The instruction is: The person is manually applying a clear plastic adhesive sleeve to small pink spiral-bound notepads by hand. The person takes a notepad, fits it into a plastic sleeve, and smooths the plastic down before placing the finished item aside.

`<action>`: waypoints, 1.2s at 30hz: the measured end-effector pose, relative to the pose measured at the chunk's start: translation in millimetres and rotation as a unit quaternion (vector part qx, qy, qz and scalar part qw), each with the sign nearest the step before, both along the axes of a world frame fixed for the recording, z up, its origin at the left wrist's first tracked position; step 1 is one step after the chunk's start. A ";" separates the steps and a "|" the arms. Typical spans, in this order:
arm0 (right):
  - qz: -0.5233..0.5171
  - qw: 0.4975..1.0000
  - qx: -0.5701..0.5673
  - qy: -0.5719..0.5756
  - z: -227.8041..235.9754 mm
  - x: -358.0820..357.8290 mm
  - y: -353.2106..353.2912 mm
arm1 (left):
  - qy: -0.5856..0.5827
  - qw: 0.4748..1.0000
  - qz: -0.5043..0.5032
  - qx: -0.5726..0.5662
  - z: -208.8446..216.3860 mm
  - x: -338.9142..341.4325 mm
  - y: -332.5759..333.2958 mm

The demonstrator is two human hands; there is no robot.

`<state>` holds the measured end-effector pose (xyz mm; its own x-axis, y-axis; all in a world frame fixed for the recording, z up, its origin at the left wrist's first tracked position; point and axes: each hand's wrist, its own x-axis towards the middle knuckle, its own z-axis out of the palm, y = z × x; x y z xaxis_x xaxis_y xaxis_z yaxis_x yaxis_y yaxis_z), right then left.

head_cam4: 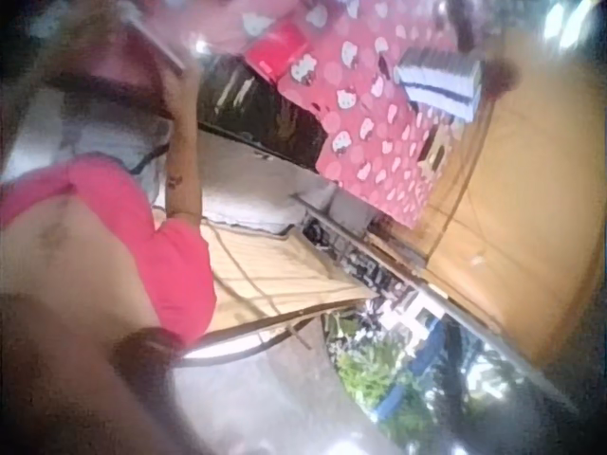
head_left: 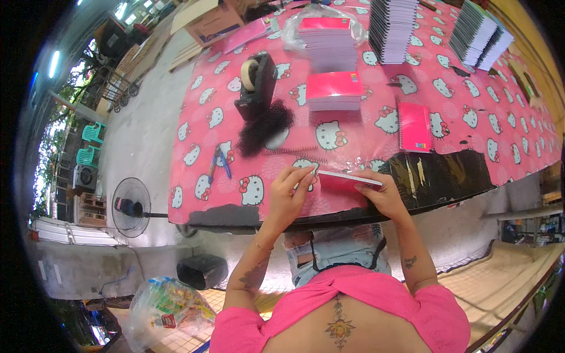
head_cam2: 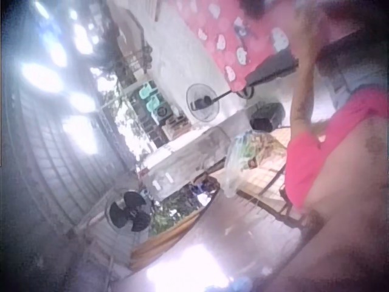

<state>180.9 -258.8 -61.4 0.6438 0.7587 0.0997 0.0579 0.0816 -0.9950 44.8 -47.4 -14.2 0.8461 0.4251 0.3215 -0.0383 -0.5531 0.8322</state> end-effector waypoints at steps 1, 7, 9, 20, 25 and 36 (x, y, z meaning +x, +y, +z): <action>-0.002 1.000 -0.001 0.001 -0.6 0.1 -0.8 | 0.000 1.000 -0.004 0.003 -0.9 0.4 0.0; -0.011 1.000 -0.002 0.016 -0.2 -1.0 1.5 | -0.014 0.999 -0.029 0.043 -4.8 -1.5 5.5; -0.013 0.999 0.006 0.029 6.3 -2.3 2.2 | -0.017 0.996 -0.029 0.078 -3.6 4.9 3.8; 0.008 1.000 -0.011 -0.003 7.4 0.6 -1.1 | 0.058 0.979 -0.103 0.166 10.2 7.3 21.1; 0.022 1.000 -0.014 0.012 6.8 -2.1 -0.9 | 0.088 0.973 -0.180 0.110 22.2 7.4 31.8; 0.031 0.998 -0.002 0.051 10.0 -15.2 0.5 | 0.111 0.968 -0.168 0.151 39.4 1.1 15.1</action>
<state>165.7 -258.3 -51.4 0.6029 0.7971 0.0328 -0.0492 0.0782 -0.9957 45.9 -32.3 25.2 0.9826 0.0285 0.1835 -0.0979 -0.7602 0.6422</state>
